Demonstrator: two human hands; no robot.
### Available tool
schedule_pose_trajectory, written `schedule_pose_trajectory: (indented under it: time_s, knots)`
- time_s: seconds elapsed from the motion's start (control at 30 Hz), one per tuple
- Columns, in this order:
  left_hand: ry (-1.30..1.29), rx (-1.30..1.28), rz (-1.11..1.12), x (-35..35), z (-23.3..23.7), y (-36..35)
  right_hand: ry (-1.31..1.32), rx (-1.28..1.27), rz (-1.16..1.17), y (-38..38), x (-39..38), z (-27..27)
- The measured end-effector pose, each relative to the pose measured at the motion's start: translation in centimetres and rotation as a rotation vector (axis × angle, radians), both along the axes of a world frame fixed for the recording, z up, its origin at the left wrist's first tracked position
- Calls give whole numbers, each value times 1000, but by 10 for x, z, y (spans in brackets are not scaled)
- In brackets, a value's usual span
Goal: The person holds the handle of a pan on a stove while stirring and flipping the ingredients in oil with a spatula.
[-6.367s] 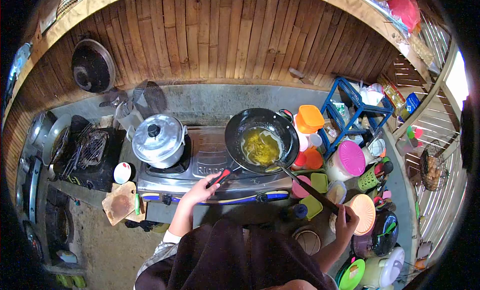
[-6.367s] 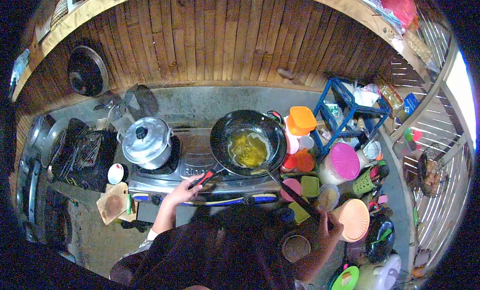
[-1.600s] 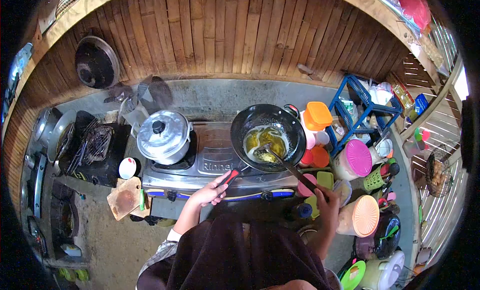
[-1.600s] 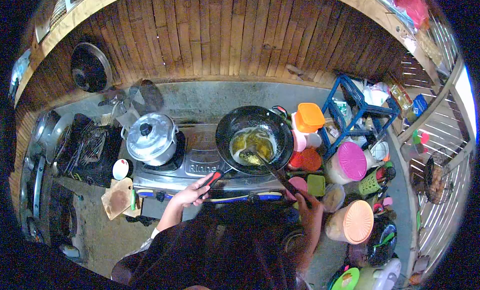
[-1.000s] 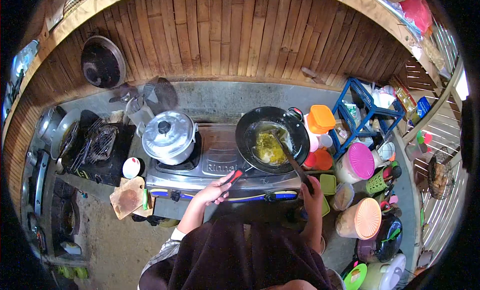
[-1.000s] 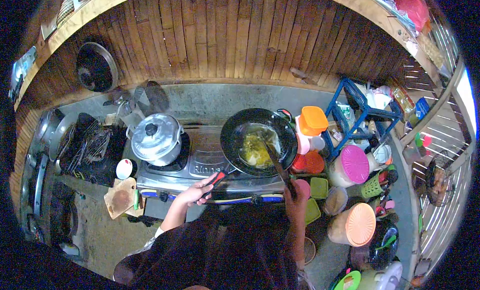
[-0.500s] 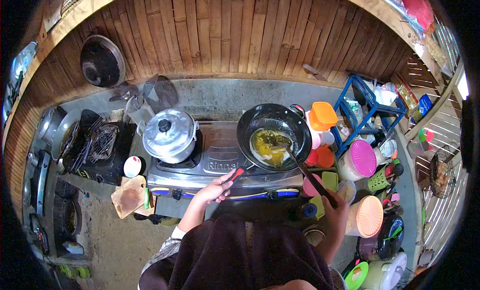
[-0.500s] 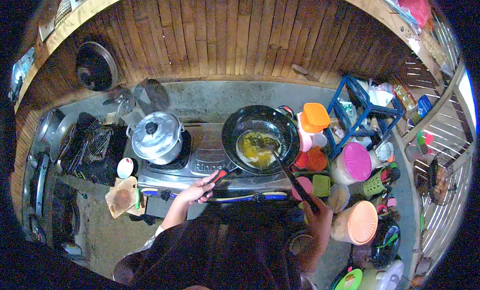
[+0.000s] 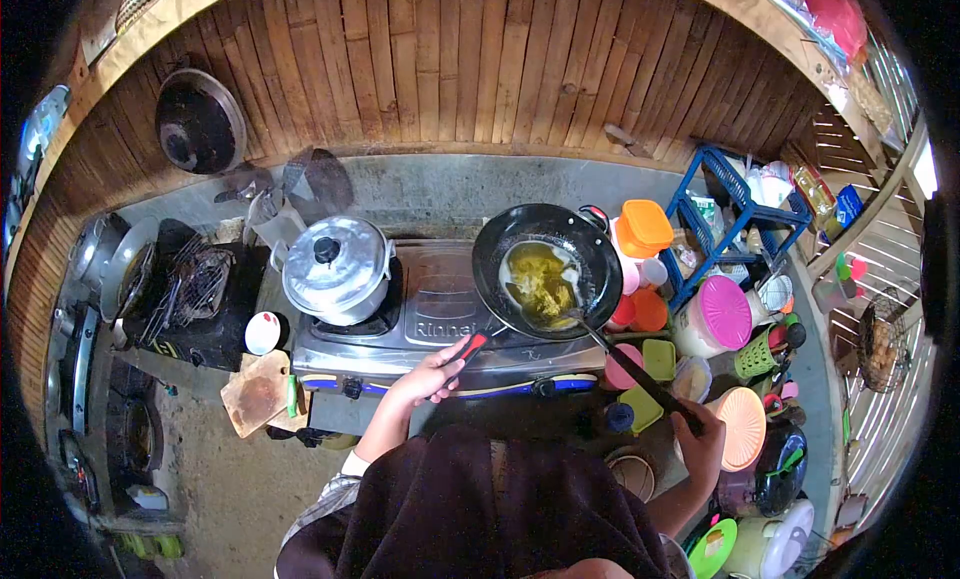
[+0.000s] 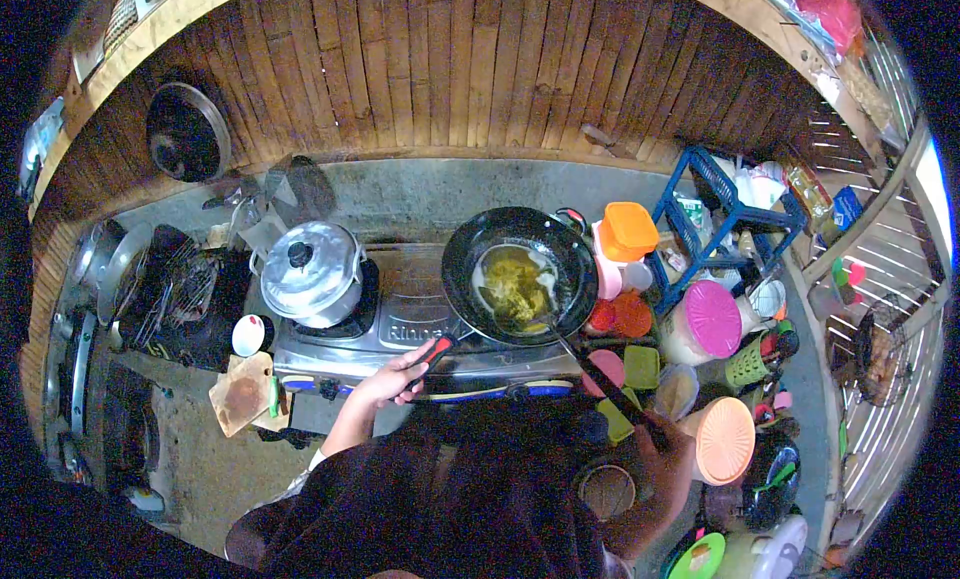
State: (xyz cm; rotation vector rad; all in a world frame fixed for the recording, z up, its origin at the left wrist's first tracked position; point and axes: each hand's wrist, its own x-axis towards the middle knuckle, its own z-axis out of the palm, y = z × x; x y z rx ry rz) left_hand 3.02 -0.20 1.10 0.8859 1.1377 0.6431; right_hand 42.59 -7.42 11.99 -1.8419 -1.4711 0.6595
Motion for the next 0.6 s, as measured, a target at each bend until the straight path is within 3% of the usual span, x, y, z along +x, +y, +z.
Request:
schedule_pose_trajectory:
  time_s: [0.4, 0.47, 0.6]
  knots:
    - [-27, -9, 1, -2, -5, 1, 19, 148, 28, -11, 10, 3]
    - [-26, -6, 0, -2, -6, 2, -4, 277, 46, -9, 7, 1]
    - [-31, 2, 0, -3, -9, 1, 95, 124, -3, -10, 16, -8]
